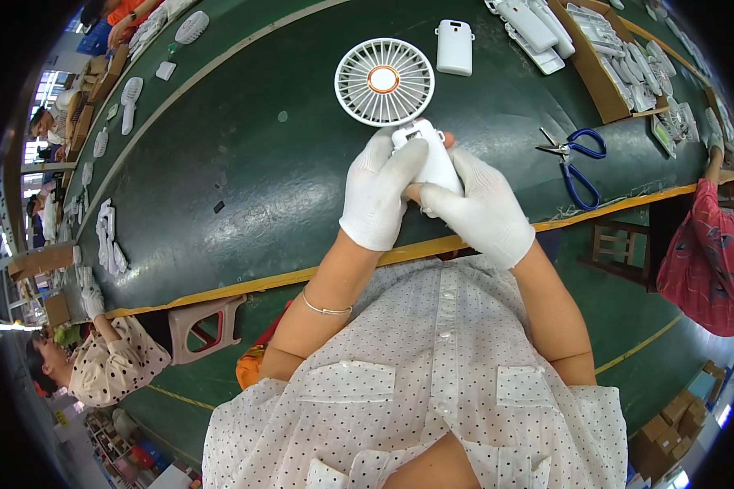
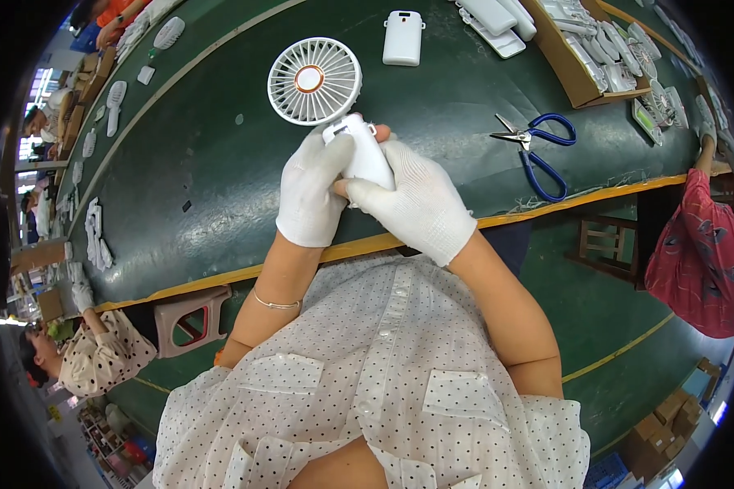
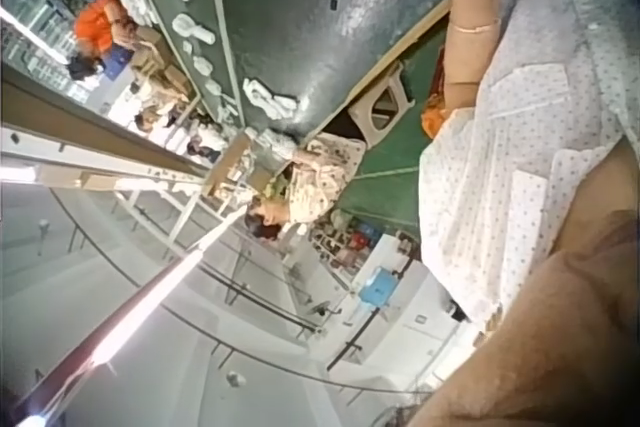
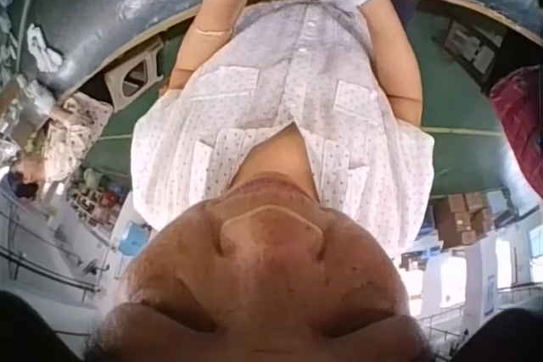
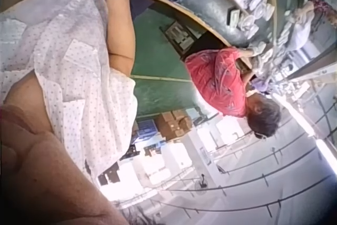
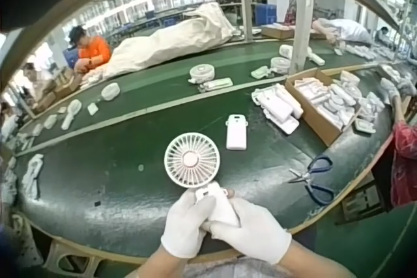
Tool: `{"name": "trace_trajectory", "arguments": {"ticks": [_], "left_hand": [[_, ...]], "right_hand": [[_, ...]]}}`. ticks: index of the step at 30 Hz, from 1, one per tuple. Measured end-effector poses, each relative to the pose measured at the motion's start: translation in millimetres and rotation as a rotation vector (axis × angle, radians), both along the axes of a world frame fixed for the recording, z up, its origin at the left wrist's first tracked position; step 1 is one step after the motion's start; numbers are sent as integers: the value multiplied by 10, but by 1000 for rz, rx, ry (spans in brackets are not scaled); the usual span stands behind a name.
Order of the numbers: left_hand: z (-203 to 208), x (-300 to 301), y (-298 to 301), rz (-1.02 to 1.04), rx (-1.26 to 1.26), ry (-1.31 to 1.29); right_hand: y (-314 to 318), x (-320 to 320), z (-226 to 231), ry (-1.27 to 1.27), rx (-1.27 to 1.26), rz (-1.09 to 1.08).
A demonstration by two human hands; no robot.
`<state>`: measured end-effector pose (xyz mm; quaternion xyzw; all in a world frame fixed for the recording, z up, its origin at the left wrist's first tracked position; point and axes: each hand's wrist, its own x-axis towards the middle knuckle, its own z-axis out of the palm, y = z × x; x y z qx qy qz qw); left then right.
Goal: The person assembles portable hand fans by connecting batteries and internal wires to a circuit board, then fitting together the fan casing components. The wires are connected using pliers.
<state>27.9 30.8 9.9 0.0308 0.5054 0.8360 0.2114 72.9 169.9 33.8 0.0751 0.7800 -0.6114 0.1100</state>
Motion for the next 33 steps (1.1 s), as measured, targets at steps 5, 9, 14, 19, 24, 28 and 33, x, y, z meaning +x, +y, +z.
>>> {"name": "trace_trajectory", "arguments": {"ticks": [5,9,14,19,24,28,33], "left_hand": [[-71,-25,-71,-69,221,-141],[-100,38,-75,-186,340,-98],[-137,-40,-110,0,202,-77],[37,-393,-535,98,32,-234],[101,-1057,-914,263,-455,8],[-29,-1864,-1060,393,-674,294],[-238,-3533,-1608,681,-1073,852]], "right_hand": [[56,64,-53,230,177,10],[217,20,-91,-277,-594,59],[93,-26,-55,-192,-313,112],[208,2,-140,-99,-332,182],[374,-43,-283,47,-632,76],[425,-54,-319,6,-896,-58],[390,-7,-283,-49,-1029,-21]]}}
